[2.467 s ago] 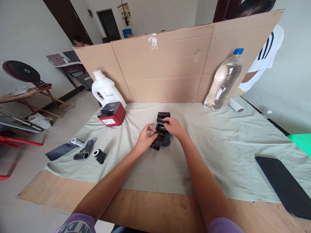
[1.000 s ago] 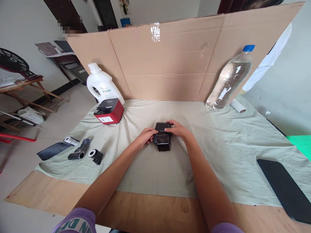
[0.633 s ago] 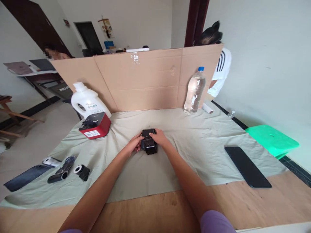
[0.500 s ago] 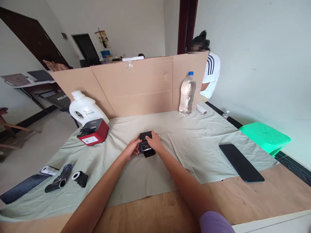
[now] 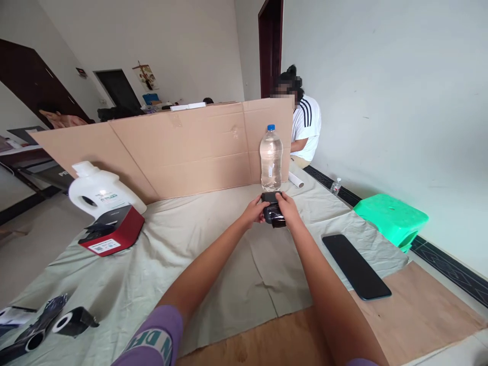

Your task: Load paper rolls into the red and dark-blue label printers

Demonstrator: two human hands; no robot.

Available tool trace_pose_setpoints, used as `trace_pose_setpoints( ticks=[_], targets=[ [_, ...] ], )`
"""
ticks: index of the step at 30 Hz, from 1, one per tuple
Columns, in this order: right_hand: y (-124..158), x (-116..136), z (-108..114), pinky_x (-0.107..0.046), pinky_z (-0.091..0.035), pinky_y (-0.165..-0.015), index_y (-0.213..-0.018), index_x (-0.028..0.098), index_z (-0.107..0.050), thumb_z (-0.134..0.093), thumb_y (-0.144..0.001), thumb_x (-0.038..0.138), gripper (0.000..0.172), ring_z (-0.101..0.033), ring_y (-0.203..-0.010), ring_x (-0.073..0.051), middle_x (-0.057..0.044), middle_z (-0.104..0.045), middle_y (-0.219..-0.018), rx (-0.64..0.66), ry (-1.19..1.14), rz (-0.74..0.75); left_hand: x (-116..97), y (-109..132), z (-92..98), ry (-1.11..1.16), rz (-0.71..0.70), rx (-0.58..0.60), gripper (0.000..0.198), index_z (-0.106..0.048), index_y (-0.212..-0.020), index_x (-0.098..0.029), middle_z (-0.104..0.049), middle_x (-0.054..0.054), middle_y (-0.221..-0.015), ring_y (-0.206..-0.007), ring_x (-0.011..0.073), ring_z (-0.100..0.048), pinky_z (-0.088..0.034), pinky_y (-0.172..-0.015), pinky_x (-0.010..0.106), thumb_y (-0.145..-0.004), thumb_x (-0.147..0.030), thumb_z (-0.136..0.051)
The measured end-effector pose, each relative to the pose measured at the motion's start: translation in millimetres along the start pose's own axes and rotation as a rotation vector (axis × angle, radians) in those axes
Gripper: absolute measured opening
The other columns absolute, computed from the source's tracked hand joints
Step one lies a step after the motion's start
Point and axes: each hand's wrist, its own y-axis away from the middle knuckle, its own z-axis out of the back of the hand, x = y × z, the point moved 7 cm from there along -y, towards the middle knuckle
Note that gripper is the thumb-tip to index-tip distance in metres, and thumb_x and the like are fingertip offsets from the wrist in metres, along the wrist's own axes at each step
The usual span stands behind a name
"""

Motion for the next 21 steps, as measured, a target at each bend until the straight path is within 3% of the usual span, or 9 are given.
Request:
trace_pose_setpoints(
  ticks=[3, 6, 10, 13, 15, 17, 19, 21],
  targets=[
    [-20, -15, 36, -0.041, -0.051, -0.098, -0.124, 0.016, -0.069, -0.050, -0.088, 0.056, 0.057, -0.066, -0.111, -0.030, -0.010, -0.076, -0.108, -0.093, 0.015, -0.054, -6, -33, -38.9, -0.008, 0.028, 0.009, 0.081, -0.027, -0.157, -0.024, -0.046, -0.009, -0.049, -0.038, 0.0121, -0.053, -0.044, -0.046, 0.021, -0.085, -0.035, -0.062],
    [-31, -34, 57, -0.046, -0.043, -0.108, -0.123, 0.015, -0.069, -0.053, -0.086, 0.055, 0.056, -0.060, -0.124, -0.033, -0.013, -0.072, -0.121, -0.145, 0.038, -0.103, -2, -52, -63.6, -0.018, 0.042, 0.007, 0.077, -0.030, -0.155, -0.022, -0.045, -0.009, -0.050, -0.039, 0.0123, -0.053, -0.045, -0.047, 0.022, -0.086, -0.032, -0.061],
    [-34, -53, 67, -0.044, -0.033, -0.116, -0.131, 0.014, -0.064, -0.054, -0.087, 0.051, 0.058, -0.049, -0.137, -0.030, -0.015, -0.060, -0.141, -0.142, 0.071, -0.110, 7, -62, -79.4, -0.013, 0.056, -0.003, 0.071, -0.035, -0.152, -0.021, -0.047, -0.008, -0.052, -0.039, 0.0120, -0.052, -0.045, -0.047, 0.022, -0.087, -0.032, -0.060],
    [-32, -56, 65, -0.043, -0.032, -0.117, -0.137, 0.013, -0.060, -0.051, -0.089, 0.048, 0.060, -0.047, -0.139, -0.029, -0.016, -0.055, -0.146, -0.080, 0.171, -0.072, 12, -59, -79.3, 0.014, 0.072, -0.014, 0.064, -0.040, -0.147, -0.018, -0.050, -0.007, -0.055, -0.040, 0.0116, -0.052, -0.045, -0.047, 0.022, -0.089, -0.035, -0.059],
    [-28, -55, 65, -0.049, -0.031, -0.117, -0.140, 0.016, -0.057, -0.047, -0.091, 0.049, 0.061, -0.046, -0.139, -0.032, -0.015, -0.054, -0.147, -0.058, 0.295, -0.076, 14, -51, -68.6, 0.032, 0.073, -0.031, 0.059, -0.043, -0.143, -0.015, -0.053, -0.005, -0.058, -0.043, 0.0118, -0.055, -0.044, -0.046, 0.021, -0.090, -0.036, -0.058],
    [-25, -47, 68, -0.061, -0.028, -0.114, -0.141, 0.021, -0.057, -0.046, -0.091, 0.053, 0.060, -0.044, -0.138, -0.039, -0.014, -0.053, -0.148, -0.093, 0.456, -0.088, 15, -37, -44.4, 0.031, 0.054, -0.059, 0.046, -0.053, -0.131, -0.012, -0.057, -0.003, -0.062, -0.046, 0.0112, -0.059, -0.042, -0.045, 0.019, -0.089, -0.032, -0.060],
    [-20, -29, 71, -0.070, -0.025, -0.108, -0.141, 0.025, -0.057, -0.046, -0.091, 0.056, 0.060, -0.041, -0.136, -0.045, -0.014, -0.053, -0.148, -0.159, 0.616, -0.043, 14, -15, -2.9, 0.007, 0.013, -0.102, 0.026, -0.064, -0.108, -0.013, -0.059, -0.002, -0.062, -0.047, 0.0095, -0.059, -0.039, -0.044, 0.017, -0.085, -0.025, -0.063],
    [-13, -3, 64, -0.072, -0.027, -0.105, -0.139, 0.026, -0.058, -0.047, -0.090, 0.056, 0.059, -0.041, -0.133, -0.046, -0.013, -0.054, -0.147, -0.203, 0.720, 0.074, 10, 18, 57.8, -0.026, -0.038, -0.169, 0.010, -0.066, -0.087, -0.014, -0.059, -0.003, -0.059, -0.046, 0.0087, -0.057, -0.036, -0.044, 0.016, -0.081, -0.022, -0.065]
  ],
)
